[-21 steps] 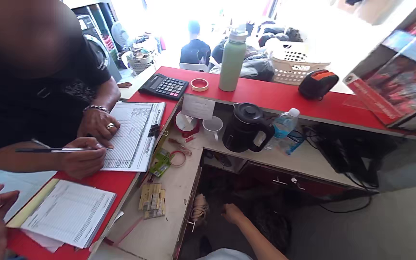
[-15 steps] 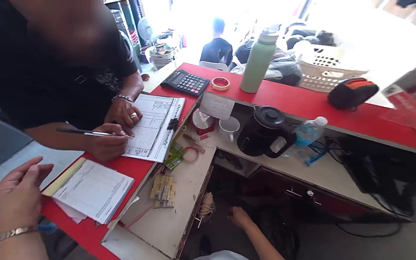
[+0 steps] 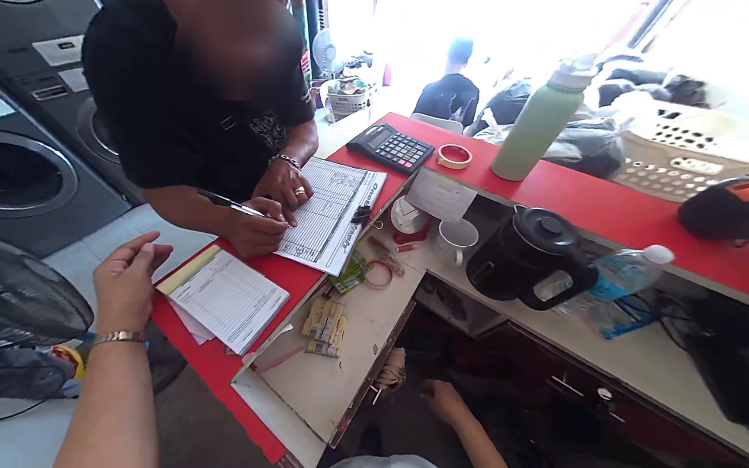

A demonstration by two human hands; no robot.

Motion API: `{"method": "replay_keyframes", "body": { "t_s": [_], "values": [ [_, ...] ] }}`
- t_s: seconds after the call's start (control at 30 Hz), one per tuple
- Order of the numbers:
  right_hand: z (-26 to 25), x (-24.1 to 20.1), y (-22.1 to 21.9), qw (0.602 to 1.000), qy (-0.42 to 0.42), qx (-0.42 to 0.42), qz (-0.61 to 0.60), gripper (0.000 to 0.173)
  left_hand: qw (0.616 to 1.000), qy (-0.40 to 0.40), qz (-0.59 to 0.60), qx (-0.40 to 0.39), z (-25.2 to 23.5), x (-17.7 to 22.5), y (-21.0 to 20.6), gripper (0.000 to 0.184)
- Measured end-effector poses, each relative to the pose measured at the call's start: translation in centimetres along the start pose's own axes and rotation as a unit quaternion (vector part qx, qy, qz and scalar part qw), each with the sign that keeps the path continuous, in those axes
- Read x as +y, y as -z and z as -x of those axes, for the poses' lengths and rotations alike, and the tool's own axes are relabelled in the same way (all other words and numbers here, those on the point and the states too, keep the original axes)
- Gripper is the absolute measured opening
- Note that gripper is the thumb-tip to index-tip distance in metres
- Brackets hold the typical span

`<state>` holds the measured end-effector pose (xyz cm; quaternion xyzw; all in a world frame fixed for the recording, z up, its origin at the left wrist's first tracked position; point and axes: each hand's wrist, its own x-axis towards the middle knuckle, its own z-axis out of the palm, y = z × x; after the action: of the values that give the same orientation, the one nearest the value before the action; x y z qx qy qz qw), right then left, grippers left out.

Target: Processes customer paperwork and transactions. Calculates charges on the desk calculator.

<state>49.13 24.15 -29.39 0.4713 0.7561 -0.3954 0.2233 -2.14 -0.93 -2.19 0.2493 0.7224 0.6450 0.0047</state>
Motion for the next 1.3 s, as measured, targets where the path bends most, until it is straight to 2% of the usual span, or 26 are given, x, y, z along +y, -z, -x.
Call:
{"method": "replay_keyframes", "body": {
  "t_s": [0.13, 0.3, 0.43, 0.53, 0.63, 0.7, 0.8, 0.9, 1.0, 1.1, 1.17, 1.2, 1.3],
  "values": [
    [0.5, -0.7, 0.8, 1.0, 0.014, 0.009, 0.0, 0.035, 1.0, 0.002, 0.0, -0.003, 0.1, 0.2, -0.1, 0.032],
    [2.3, -2.9, 2.2, 0.997, 0.072, 0.033, -0.024, 0.032, 1.0, -0.01, -0.007, 0.006, 0.5, 0.8, -0.4, 0.031],
    [3.7, -4.5, 3.7, 0.983, 0.13, 0.036, -0.128, 0.031, 0.998, -0.059, -0.03, 0.005, 1.1, 1.0, -0.3, 0.028],
    [5.7, -5.8, 5.2, 0.955, 0.173, 0.062, -0.232, 0.03, 0.99, -0.102, -0.102, -0.009, 1.3, 1.2, -0.3, 0.026],
    [8.9, -7.3, 6.9, 0.931, 0.205, 0.116, -0.28, 0.029, 0.953, -0.14, -0.256, -0.08, 1.3, 1.6, -0.1, 0.03],
    [11.2, -8.3, 7.6, 0.912, 0.229, 0.155, -0.303, 0.03, 0.922, -0.106, -0.339, -0.151, 1.6, 2.0, 0.1, 0.044],
    [14.6, -10.7, 7.8, 0.879, 0.263, 0.209, -0.338, 0.03, 0.908, -0.074, -0.357, -0.207, 1.7, 2.9, 0.5, 0.044],
    [17.9, -14.1, 6.6, 0.854, 0.272, 0.261, -0.359, 0.03, 0.909, -0.057, -0.324, -0.254, 1.1, 3.1, 1.5, 0.039],
    [20.7, -18.4, 4.3, 0.828, 0.321, 0.296, -0.352, 0.03, 0.924, -0.011, -0.247, -0.291, 1.0, 3.6, 3.5, 0.041],
    [23.0, -23.0, 1.9, 0.801, 0.392, 0.32, -0.32, 0.03, 0.937, 0.011, -0.071, -0.342, 0.9, 3.9, 5.8, 0.045],
    [24.0, -26.4, 0.6, 0.775, 0.436, 0.346, -0.297, 0.034, 0.92, -0.013, 0.069, -0.386, 0.8, 4.6, 6.4, 0.052],
    [24.4, -28.3, 0.0, 0.765, 0.453, 0.365, -0.278, 0.043, 0.907, -0.037, 0.126, -0.401, 0.9, 4.7, 6.6, 0.055],
    [24.8, -34.0, -0.8, 0.736, 0.479, 0.413, -0.24, 0.091, 0.871, -0.13, 0.23, -0.415, 1.8, 4.9, 6.1, 0.052]
  ]
}}
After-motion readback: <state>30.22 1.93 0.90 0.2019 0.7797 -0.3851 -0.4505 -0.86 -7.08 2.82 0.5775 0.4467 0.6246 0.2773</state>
